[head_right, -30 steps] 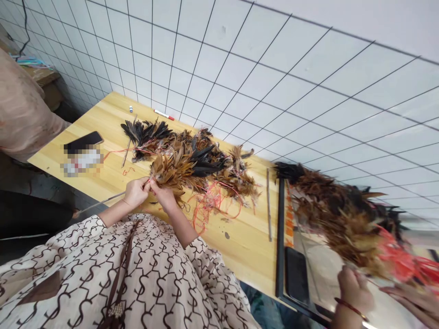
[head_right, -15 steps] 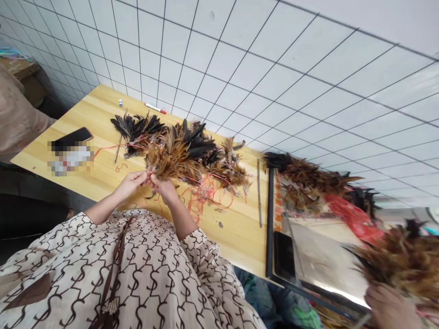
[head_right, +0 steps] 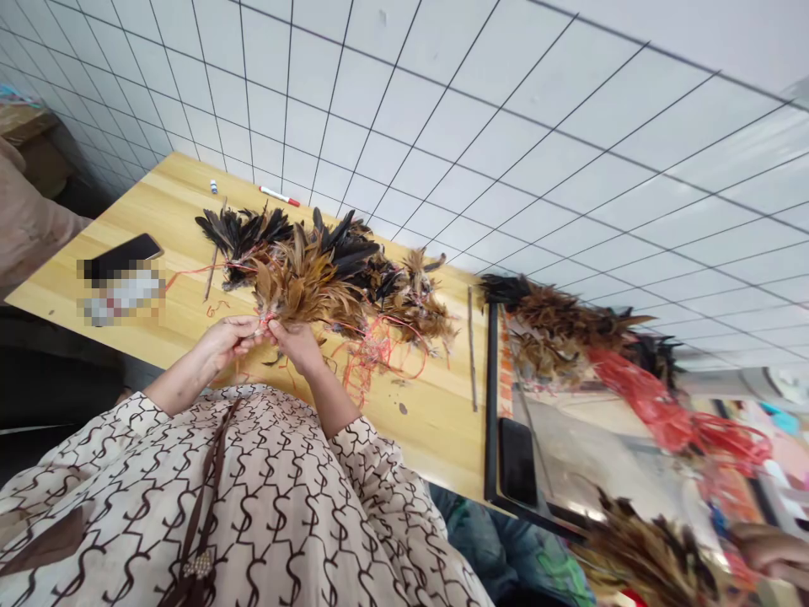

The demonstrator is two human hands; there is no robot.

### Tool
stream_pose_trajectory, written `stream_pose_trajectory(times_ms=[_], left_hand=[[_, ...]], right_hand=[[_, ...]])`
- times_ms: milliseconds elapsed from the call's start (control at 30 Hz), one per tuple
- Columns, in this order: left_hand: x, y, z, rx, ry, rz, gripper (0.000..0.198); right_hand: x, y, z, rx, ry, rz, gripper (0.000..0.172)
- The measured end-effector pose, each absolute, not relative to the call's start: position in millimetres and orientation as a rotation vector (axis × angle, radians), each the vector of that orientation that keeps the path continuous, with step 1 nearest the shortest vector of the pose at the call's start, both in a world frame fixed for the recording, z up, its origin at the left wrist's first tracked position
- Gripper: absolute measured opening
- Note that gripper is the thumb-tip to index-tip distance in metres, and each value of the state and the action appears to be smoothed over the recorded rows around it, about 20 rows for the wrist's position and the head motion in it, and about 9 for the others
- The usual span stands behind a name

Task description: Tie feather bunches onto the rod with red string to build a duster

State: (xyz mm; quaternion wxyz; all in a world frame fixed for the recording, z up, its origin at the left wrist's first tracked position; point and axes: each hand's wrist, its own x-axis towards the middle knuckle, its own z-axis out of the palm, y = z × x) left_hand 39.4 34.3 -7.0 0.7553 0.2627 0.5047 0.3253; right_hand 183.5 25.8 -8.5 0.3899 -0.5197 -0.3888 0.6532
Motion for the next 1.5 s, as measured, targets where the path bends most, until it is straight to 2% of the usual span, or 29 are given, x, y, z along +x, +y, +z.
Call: stream_pose_trajectory(times_ms=[167, 600, 1033, 1300, 1500], left_hand=[[36, 37, -4, 0.557, 1.092, 0.715, 0.013], [41, 30, 7, 0.587, 1.092, 0.834, 0.023], [52, 20, -5, 0.831, 1.176, 1.058, 0.033], [48, 23, -7, 0.73, 1.178, 1.026, 0.03], [47, 23, -2, 0.696, 1.187, 1.008, 0.035]], right_hand=[[186, 27, -6, -1.231, -0.991, 1.774, 0.042], [184, 26, -8, -1.41, -1.049, 1.616, 0.046], [177, 25, -20, -1.451, -1.056, 1.44, 0.041], [177, 25, -12, -1.305, -0.876, 1.622, 0.041], [175, 24, -9, -1.247, -0.82, 1.553, 0.035]])
